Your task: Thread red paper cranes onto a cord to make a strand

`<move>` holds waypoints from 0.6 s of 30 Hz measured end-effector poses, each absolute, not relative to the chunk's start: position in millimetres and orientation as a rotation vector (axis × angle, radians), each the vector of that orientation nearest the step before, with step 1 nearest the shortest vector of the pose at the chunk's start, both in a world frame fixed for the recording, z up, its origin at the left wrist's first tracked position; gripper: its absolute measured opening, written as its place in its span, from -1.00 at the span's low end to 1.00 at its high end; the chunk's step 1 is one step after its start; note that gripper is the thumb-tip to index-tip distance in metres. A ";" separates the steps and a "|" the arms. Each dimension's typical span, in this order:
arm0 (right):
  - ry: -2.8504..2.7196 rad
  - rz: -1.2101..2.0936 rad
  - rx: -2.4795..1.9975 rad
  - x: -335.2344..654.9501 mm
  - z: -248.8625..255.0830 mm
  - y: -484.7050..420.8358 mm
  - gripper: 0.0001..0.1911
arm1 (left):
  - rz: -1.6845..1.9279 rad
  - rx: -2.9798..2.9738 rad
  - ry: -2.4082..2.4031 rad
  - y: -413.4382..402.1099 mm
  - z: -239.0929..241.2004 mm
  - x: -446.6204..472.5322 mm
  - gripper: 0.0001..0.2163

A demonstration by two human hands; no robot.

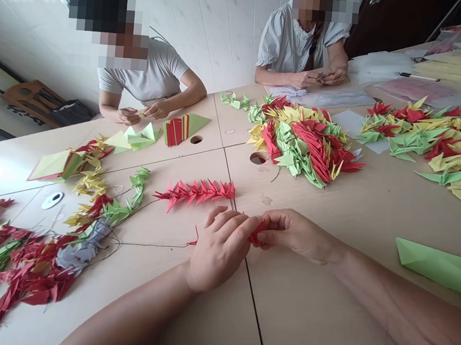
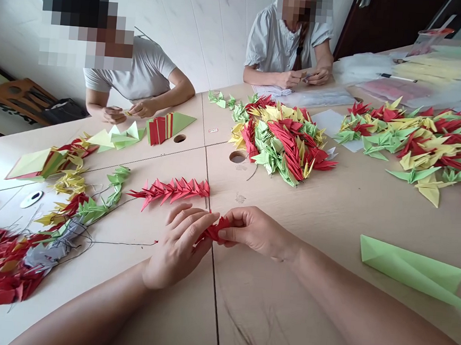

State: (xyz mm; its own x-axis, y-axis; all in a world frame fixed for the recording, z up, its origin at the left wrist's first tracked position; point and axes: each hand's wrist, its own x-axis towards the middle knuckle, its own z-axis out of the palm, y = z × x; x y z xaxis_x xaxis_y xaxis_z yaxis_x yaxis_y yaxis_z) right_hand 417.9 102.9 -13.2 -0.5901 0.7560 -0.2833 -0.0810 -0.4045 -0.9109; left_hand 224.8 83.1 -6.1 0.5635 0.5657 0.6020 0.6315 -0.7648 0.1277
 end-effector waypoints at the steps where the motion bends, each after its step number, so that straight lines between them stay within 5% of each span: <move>1: -1.267 2.023 -0.963 418.4 -13.8 103.7 -0.72 | -0.967 -2.683 -1.053 82.9 -6.0 225.3 -0.65; 11: -1.251 1.842 -1.002 429.7 -16.7 112.7 -0.70 | -0.893 -2.810 -1.577 77.6 2.9 227.1 -0.67; 18: -1.232 1.933 -0.862 437.8 -7.3 110.9 -0.77 | -1.249 -3.161 -2.364 59.9 25.3 232.8 -0.59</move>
